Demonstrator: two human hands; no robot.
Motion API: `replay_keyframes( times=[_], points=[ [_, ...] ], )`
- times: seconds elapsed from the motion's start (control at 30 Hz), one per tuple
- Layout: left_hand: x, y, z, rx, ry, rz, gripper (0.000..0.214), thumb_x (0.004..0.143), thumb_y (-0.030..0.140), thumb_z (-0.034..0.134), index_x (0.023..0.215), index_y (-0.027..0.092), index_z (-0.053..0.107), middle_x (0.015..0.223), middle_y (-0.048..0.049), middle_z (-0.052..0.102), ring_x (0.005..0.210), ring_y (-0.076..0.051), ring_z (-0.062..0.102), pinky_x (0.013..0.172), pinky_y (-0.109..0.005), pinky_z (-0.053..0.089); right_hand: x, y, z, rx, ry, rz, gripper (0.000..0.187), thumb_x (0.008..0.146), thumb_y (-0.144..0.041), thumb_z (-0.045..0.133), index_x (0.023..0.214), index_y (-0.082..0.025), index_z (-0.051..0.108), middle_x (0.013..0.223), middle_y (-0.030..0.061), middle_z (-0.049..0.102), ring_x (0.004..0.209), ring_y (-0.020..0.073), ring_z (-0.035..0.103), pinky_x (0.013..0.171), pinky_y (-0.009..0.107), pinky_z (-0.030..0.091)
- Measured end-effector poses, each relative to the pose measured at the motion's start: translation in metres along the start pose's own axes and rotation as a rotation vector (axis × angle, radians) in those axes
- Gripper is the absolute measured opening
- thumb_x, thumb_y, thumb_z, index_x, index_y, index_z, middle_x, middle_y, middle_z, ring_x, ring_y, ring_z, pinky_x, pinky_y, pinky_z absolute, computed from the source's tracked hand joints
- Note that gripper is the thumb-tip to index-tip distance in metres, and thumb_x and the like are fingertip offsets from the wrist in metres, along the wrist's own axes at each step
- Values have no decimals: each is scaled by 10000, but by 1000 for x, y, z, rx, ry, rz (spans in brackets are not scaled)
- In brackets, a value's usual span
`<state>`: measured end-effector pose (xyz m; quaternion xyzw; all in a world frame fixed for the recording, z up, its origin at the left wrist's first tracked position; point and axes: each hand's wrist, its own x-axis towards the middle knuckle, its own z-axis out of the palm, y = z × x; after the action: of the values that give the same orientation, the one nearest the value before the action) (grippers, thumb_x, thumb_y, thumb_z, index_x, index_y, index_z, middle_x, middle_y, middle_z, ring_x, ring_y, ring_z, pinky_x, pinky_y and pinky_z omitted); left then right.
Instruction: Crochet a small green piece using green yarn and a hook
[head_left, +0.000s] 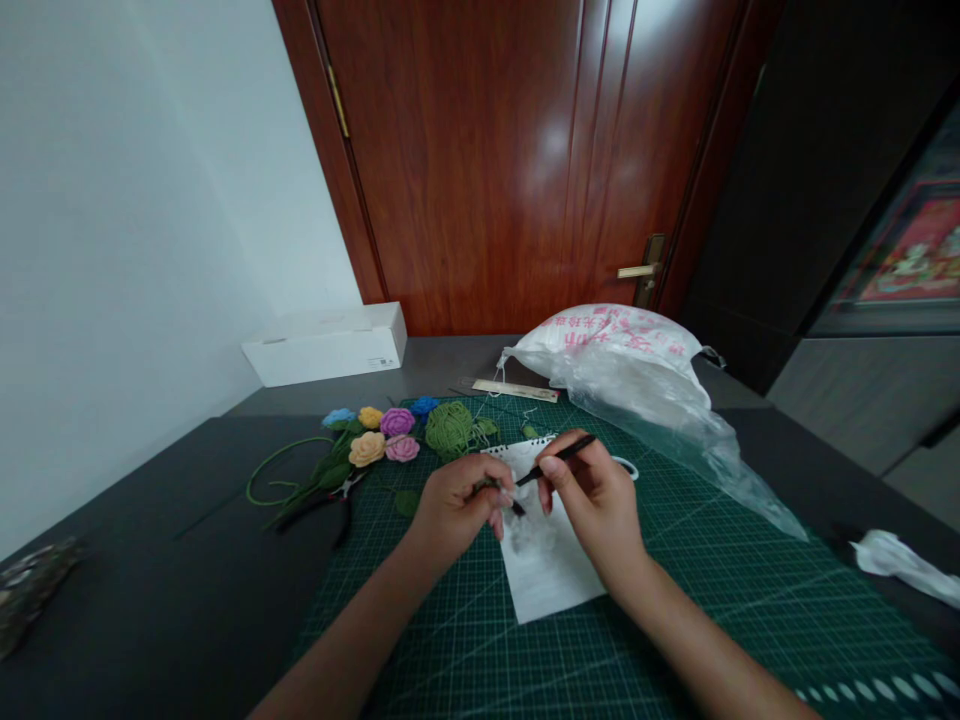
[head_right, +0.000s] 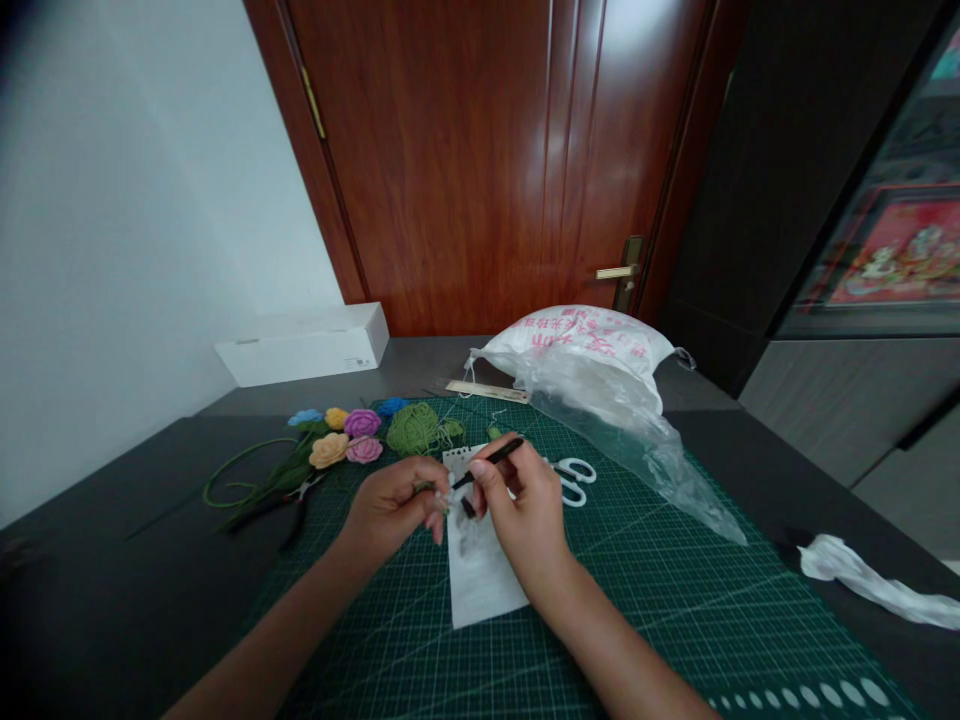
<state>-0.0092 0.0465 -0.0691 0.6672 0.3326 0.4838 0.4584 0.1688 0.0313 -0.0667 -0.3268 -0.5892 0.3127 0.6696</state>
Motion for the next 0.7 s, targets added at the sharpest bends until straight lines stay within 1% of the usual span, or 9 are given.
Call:
replay_keyframes(
  times=[0.1, 0.17, 0.37, 0.57, 0.7],
  points=[
    [2, 2, 0, -12, 9, -13, 80, 746, 97, 621, 745, 168, 660, 577, 59, 567, 402, -100, 600, 422, -200, 505, 3, -4, -3, 56, 63, 10, 137, 958, -324, 663, 869, -227, 623, 624, -58, 604, 465, 110, 601, 480, 236, 476],
    [2, 3, -1, -18, 13, -22, 68, 747, 107, 625, 744, 169, 652, 552, 65, 552, 394, -100, 590, 419, -199, 498, 4, -6, -3, 107, 77, 26, 166, 948, -360, 677, 870, -225, 622, 642, -55, 606, 465, 113, 611, 481, 244, 489],
    [1, 3, 0, -24, 24, -38, 52, 744, 116, 647, 738, 167, 645, 572, 53, 577, 400, -94, 584, 421, -196, 498, 4, -8, 2, 134, 47, 61, 198, 937, -377, 691, 848, -223, 605, 599, -68, 593, 432, 113, 588, 472, 253, 492],
    [0, 1, 1, -35, 35, -52, 59, 738, 106, 646, 737, 165, 652, 599, 38, 596, 416, -96, 593, 421, -195, 499, 3, -6, 1, 94, 38, 45, 196, 940, -355, 683, 823, -227, 594, 597, -74, 577, 405, 104, 567, 443, 244, 458],
    [-2, 2, 4, -49, 33, -63, 54, 742, 108, 643, 740, 160, 660, 651, 8, 648, 422, -100, 599, 424, -210, 514, 0, -1, 2, 66, 16, 33, 217, 959, -376, 659, 811, -232, 592, 578, -67, 574, 412, 117, 560, 447, 255, 446]
  ],
)
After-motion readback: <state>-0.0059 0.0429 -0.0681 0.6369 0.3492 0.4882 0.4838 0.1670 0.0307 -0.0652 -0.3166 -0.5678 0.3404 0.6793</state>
